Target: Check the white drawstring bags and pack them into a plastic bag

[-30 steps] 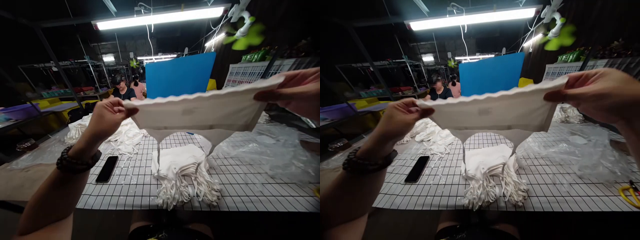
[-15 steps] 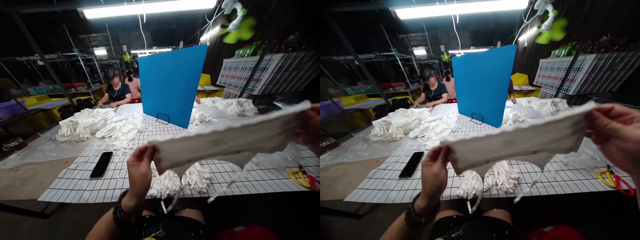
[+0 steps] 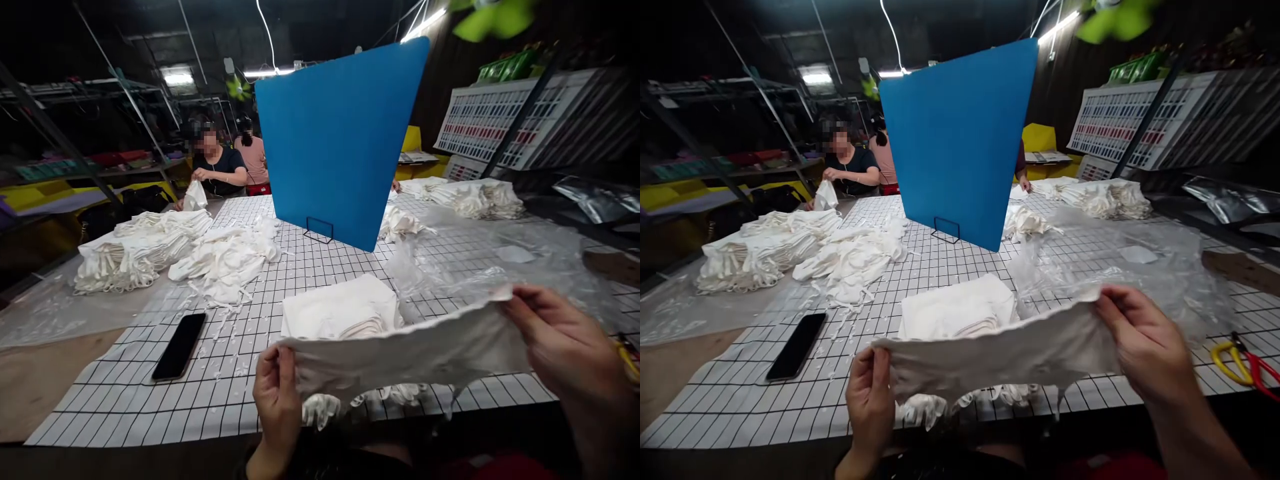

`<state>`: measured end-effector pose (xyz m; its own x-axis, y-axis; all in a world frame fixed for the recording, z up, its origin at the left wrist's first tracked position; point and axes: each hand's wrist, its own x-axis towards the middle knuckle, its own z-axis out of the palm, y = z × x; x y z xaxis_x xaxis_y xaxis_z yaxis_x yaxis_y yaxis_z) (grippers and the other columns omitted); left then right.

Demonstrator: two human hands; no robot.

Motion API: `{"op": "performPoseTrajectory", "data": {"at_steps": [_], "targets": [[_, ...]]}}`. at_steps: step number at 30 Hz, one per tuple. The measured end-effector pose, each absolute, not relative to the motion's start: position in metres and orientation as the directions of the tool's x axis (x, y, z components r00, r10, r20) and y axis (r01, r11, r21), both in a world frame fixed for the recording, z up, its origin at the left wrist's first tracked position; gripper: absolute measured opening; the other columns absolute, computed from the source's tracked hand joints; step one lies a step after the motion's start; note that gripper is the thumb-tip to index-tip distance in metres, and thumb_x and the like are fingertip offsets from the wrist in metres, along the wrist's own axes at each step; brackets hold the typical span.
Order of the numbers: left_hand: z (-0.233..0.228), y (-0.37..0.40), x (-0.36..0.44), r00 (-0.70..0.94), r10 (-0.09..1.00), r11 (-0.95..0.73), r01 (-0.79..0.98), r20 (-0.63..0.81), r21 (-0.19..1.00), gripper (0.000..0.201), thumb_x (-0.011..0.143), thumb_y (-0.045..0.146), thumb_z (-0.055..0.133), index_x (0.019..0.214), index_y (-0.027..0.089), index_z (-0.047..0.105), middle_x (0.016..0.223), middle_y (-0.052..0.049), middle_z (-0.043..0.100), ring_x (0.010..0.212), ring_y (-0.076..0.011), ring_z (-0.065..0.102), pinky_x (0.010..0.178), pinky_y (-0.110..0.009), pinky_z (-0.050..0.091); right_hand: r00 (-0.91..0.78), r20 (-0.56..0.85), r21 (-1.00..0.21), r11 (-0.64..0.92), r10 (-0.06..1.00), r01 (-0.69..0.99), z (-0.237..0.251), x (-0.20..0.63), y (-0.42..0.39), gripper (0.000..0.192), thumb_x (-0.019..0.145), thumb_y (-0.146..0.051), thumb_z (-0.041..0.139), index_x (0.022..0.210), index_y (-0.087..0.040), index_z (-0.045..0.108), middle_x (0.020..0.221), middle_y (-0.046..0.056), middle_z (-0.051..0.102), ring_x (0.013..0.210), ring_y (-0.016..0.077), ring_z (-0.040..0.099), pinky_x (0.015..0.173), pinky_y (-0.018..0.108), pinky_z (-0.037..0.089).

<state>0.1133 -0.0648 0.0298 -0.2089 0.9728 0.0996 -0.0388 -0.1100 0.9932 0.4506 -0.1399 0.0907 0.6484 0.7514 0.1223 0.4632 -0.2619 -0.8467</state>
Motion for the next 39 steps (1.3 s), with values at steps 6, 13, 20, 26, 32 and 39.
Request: {"op": "performPoseTrajectory", "data": {"at_steps": [6,13,20,26,32,39], "targets": [[-0.005,0.034,0.121,-0.122,0.989,-0.030,0.346,0.077,0.938,0.033,0.089,0.049,0.045,0.097,0.019,0.055,0.091,-0.006,0.064,0.077,-0.0193,0.061,0.069,-0.029,0.048,0.435,0.183,-0.543,-0.278,0.882,0.792,0.053,0.433,0.010,0.031,0.096,-0.038,0.028,0.108,-0.017,0.048,0.105,0.011,0.062,0.093,0.0210,0.060,0.078,0.030,0.045],[-0.052,0.072,0.110,-0.019,0.997,-0.037,0.722,0.074,0.691,0.025,0.092,0.037,0.037,0.095,0.020,0.055,0.079,-0.006,0.066,0.070,-0.0233,0.061,0.063,-0.031,0.041,0.308,-0.083,-0.093,-0.315,0.948,0.945,-0.018,0.415,0.066,0.027,0.094,-0.014,0.027,0.111,-0.013,0.049,0.104,0.016,0.064,0.088,0.0237,0.064,0.072,0.031,0.042],[-0.045,0.076,0.113,-0.007,0.998,-0.031,0.788,0.060,0.615,0.029,0.095,0.040,0.033,0.100,0.021,0.055,0.081,-0.007,0.067,0.074,-0.0247,0.063,0.063,-0.031,0.041,0.290,-0.061,0.025,-0.289,0.955,0.957,-0.028,0.420,0.070,0.033,0.090,-0.005,0.024,0.114,-0.011,0.046,0.103,0.018,0.062,0.086,0.0274,0.065,0.071,0.034,0.044],[-0.047,0.076,0.115,-0.001,0.999,-0.017,0.849,0.033,0.529,0.034,0.096,0.039,0.030,0.112,0.019,0.052,0.095,-0.011,0.066,0.083,-0.0266,0.064,0.067,-0.035,0.046,0.291,-0.018,0.048,-0.289,0.957,0.956,-0.020,0.407,0.067,0.030,0.092,-0.010,0.027,0.115,-0.011,0.046,0.108,0.020,0.058,0.095,0.0285,0.060,0.075,0.036,0.045],[-0.023,0.058,0.121,0.166,0.922,-0.301,0.876,0.350,0.377,0.050,0.095,0.036,0.038,0.140,0.017,0.034,0.143,-0.017,0.037,0.131,-0.0305,0.037,0.103,-0.047,0.036,0.198,0.145,-0.458,-0.112,0.969,0.882,0.035,0.363,-0.004,0.025,0.095,-0.033,0.035,0.102,-0.017,0.053,0.102,0.011,0.060,0.092,0.0225,0.057,0.077,0.032,0.044],[-0.038,0.031,0.137,0.715,0.695,-0.680,0.618,0.078,0.394,0.057,0.096,0.050,0.026,0.147,0.026,0.021,0.154,-0.007,0.021,0.142,-0.0284,0.014,0.113,-0.055,0.018,0.009,-0.316,-0.791,-0.268,0.949,0.550,-0.005,0.274,-0.106,0.030,0.089,-0.043,0.045,0.097,-0.021,0.064,0.067,0.002,0.064,0.060,0.0192,0.058,0.058,0.029,0.040]]}}
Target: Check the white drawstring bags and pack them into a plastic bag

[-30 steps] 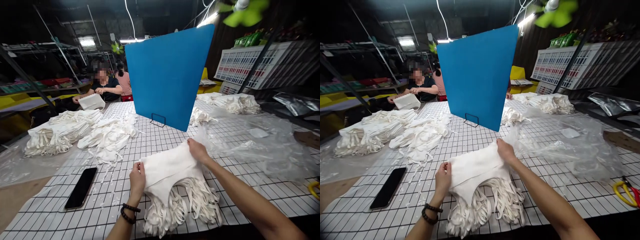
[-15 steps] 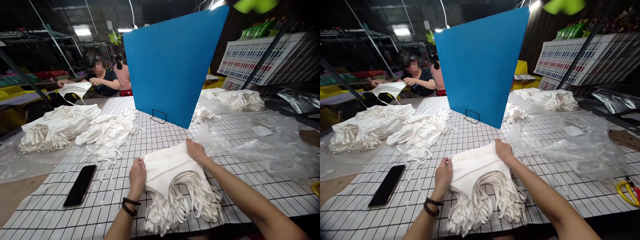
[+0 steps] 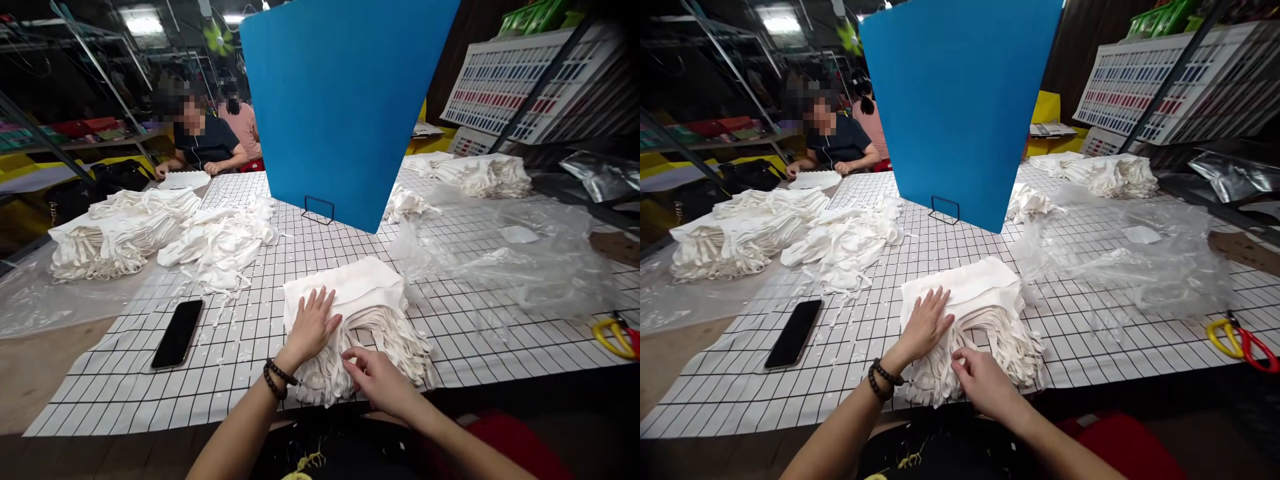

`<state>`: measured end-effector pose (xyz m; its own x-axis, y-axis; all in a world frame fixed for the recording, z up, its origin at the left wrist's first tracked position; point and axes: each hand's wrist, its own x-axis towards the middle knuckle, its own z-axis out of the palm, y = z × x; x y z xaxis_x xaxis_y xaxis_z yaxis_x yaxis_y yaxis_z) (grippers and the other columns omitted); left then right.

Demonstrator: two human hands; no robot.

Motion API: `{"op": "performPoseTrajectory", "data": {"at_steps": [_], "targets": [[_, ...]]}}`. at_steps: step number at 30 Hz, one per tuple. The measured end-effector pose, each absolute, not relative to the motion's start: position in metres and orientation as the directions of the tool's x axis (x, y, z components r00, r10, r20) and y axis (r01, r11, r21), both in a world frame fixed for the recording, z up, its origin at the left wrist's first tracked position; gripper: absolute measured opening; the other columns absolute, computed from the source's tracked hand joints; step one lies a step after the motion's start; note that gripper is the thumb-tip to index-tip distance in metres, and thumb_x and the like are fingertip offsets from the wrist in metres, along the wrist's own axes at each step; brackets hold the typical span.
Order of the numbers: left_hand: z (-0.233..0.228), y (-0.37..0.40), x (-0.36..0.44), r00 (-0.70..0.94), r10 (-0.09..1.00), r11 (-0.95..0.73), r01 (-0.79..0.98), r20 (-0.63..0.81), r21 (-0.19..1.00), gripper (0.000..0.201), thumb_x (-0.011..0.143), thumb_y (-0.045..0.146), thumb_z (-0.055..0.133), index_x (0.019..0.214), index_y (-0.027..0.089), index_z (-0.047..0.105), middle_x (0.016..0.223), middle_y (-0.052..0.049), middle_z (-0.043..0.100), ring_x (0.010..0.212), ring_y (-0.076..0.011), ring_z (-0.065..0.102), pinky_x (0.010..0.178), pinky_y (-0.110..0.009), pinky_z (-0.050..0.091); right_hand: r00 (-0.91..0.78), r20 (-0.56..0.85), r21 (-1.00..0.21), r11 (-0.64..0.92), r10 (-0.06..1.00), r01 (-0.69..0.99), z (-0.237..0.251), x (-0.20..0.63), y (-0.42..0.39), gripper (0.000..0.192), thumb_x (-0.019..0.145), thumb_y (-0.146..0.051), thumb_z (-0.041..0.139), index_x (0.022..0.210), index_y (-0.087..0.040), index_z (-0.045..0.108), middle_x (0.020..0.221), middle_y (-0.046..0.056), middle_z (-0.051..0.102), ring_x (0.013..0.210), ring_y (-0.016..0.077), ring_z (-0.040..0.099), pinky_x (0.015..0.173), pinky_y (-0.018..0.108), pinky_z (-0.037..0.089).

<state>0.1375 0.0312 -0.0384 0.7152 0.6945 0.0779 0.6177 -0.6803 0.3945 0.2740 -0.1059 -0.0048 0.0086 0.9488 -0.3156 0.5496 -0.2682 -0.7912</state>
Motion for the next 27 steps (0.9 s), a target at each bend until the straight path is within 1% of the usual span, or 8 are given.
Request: {"op": "performPoseTrajectory", "data": {"at_steps": [2,6,11,15,18,20,23,27], "targets": [[-0.046,0.028,0.140,0.694,0.717,-0.662,0.647,0.066,0.379,0.063,0.095,0.054,0.024,0.149,0.023,0.013,0.155,-0.009,0.020,0.142,-0.0287,0.014,0.113,-0.056,0.016,0.176,-0.267,-0.770,-0.320,0.947,0.552,-0.027,0.258,-0.110,0.032,0.087,-0.045,0.046,0.101,-0.021,0.063,0.063,0.002,0.062,0.061,0.0200,0.057,0.059,0.029,0.039],[-0.051,0.026,0.142,0.685,0.722,-0.674,0.662,0.098,0.329,0.065,0.095,0.055,0.021,0.149,0.020,0.013,0.155,-0.009,0.019,0.142,-0.0288,0.014,0.113,-0.057,0.016,0.316,-0.255,-0.790,-0.385,0.914,0.476,-0.052,0.243,-0.104,0.029,0.082,-0.049,0.053,0.080,-0.021,0.063,0.058,0.000,0.056,0.057,0.0173,0.051,0.055,0.027,0.033],[-0.053,0.024,0.142,0.675,0.725,-0.683,0.679,0.138,0.270,0.065,0.094,0.057,0.020,0.148,0.021,0.015,0.154,-0.009,0.021,0.141,-0.0291,0.017,0.111,-0.057,0.018,0.281,-0.305,-0.926,-0.352,0.910,0.138,-0.057,0.245,-0.111,0.034,0.074,-0.049,0.061,0.067,-0.016,0.059,0.063,0.000,0.051,0.058,0.0135,0.046,0.056,0.025,0.034],[-0.055,0.022,0.144,0.661,0.733,-0.678,0.690,0.160,0.255,0.065,0.094,0.058,0.019,0.148,0.022,0.016,0.154,-0.008,0.022,0.141,-0.0292,0.018,0.112,-0.058,0.017,0.236,-0.231,-0.947,-0.274,0.944,0.170,-0.039,0.253,-0.143,0.035,0.078,-0.047,0.061,0.065,-0.015,0.062,0.077,0.004,0.054,0.076,0.0165,0.053,0.074,0.028,0.041],[-0.056,0.023,0.144,0.660,0.734,-0.677,0.689,0.162,0.258,0.065,0.094,0.058,0.020,0.148,0.022,0.016,0.154,-0.008,0.022,0.141,-0.0290,0.018,0.112,-0.057,0.017,0.164,-0.228,-0.945,-0.259,0.960,0.199,-0.011,0.260,-0.178,0.034,0.085,-0.046,0.056,0.070,-0.017,0.067,0.100,0.007,0.058,0.100,0.0202,0.053,0.094,0.031,0.036],[-0.056,0.023,0.144,0.662,0.733,-0.678,0.689,0.157,0.257,0.065,0.094,0.058,0.020,0.149,0.022,0.015,0.154,-0.008,0.021,0.141,-0.0288,0.018,0.112,-0.057,0.017,0.163,-0.241,-0.935,-0.274,0.957,0.225,0.009,0.264,-0.202,0.033,0.088,-0.045,0.054,0.073,-0.019,0.068,0.110,0.006,0.058,0.109,0.0209,0.050,0.098,0.031,0.034],[-0.056,0.023,0.144,0.665,0.730,-0.681,0.689,0.159,0.248,0.066,0.094,0.058,0.021,0.149,0.022,0.015,0.154,-0.008,0.021,0.142,-0.0289,0.017,0.112,-0.057,0.018,0.194,-0.299,-0.911,-0.340,0.934,0.235,0.028,0.270,-0.232,0.032,0.090,-0.046,0.049,0.085,-0.021,0.068,0.098,0.006,0.062,0.094,0.0189,0.056,0.085,0.028,0.043],[-0.058,0.023,0.144,0.660,0.732,-0.680,0.691,0.170,0.244,0.066,0.094,0.058,0.020,0.149,0.022,0.015,0.154,-0.009,0.023,0.141,-0.0296,0.017,0.111,-0.059,0.018,0.329,-0.343,-0.882,-0.422,0.880,0.211,0.032,0.270,-0.256,0.048,0.092,-0.049,0.043,0.133,-0.025,0.048,0.074,0.002,0.063,0.071,0.0168,0.058,0.064,0.026,0.046]]}}
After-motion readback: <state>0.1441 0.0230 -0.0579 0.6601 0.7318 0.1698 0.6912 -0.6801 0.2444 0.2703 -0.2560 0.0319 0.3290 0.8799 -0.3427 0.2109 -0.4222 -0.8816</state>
